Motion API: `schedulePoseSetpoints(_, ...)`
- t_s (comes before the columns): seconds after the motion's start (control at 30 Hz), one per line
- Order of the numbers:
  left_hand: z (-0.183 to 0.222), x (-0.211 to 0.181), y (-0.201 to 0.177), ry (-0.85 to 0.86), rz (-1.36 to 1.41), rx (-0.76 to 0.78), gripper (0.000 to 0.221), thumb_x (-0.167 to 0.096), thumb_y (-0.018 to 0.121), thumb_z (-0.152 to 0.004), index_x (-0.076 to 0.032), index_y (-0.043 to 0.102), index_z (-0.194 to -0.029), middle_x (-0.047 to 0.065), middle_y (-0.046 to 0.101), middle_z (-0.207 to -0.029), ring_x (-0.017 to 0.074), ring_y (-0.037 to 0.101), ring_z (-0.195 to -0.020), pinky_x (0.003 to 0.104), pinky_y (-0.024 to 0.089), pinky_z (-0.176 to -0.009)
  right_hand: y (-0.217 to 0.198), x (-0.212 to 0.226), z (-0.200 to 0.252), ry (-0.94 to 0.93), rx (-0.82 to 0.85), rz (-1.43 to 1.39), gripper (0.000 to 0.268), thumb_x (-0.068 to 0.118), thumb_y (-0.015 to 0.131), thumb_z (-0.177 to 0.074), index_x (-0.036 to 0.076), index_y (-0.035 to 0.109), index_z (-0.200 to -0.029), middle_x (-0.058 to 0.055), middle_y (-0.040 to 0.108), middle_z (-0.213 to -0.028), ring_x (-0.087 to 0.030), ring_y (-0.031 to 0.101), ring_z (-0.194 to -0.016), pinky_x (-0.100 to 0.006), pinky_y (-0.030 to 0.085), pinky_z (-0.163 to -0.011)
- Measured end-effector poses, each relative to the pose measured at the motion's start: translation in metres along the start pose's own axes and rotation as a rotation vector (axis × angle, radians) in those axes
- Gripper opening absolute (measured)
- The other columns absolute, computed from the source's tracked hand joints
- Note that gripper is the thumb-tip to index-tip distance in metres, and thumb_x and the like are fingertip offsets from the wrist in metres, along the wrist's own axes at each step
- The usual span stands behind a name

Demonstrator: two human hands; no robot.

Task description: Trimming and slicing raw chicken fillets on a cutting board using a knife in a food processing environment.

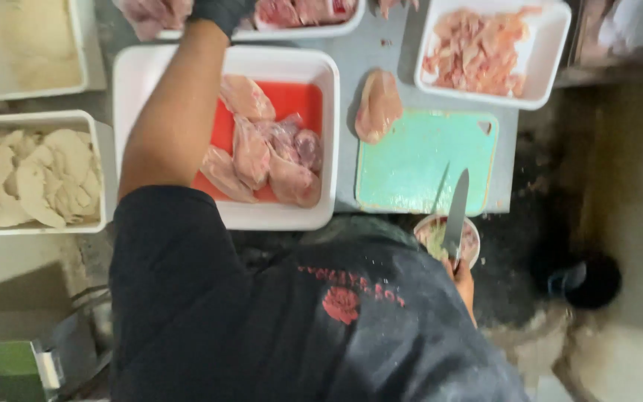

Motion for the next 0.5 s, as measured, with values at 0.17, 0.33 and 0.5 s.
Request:
schedulePoseSetpoints(0.17, 0.028, -0.027, 0.201, -0.044, 0.051, 0.141, 0.043, -0.04, 0.097, -0.079, -0.021, 0.074, -0.11, 0.003, 0.074, -0.084, 0.0278, 0.071, -0.078, 0.043, 0.051, -0.066, -0.03, -0.038, -0.017, 0.004, -0.074, 0.124, 0.039, 0.043, 0.058, -0.109, 0.012, 0.044, -0.09, -0.01, 0.06, -0.083, -0.025, 0.053, -0.078, -0.042, 0.039, -0.073)
schedulePoseSetpoints(0.33, 0.028, -0.019, 0.305, -0.501, -0.28, 0.185, 0.06, -0.058, 0.077, -0.084, -0.012, 0.057, -0.117, 0.013, 0.066, -0.108, 0.0405, 0.071, -0.103, 0.051, 0.059, -0.077, -0.053, -0.069, -0.039, -0.184, -0.098, 0.128, 0.04, 0.042, 0.063, -0.112, 0.015, 0.04, -0.091, -0.005, 0.059, -0.084, -0.02, 0.053, -0.079, -0.042, 0.042, -0.074)
schedulePoseSetpoints(0.5, 0.013, 0.049, 0.372, -0.659, -0.396, -0.076, 0.019, -0.037, 0.065, -0.083, -0.021, 0.07, -0.092, 0.007, 0.069, -0.087, 0.0394, 0.074, -0.088, 0.047, 0.06, -0.068, -0.067, -0.099, -0.028, -0.056, -0.093, 0.085, 0.037, 0.041, 0.062, -0.11, 0.017, 0.041, -0.091, -0.004, 0.06, -0.08, -0.021, 0.055, -0.075, -0.042, 0.042, -0.072)
Point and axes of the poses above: each hand's wrist, its own z-axis away from the middle knuckle, its own y-axis out of the palm, x = y × z, the point moved 7 cm from there along -z, towards the middle knuckle
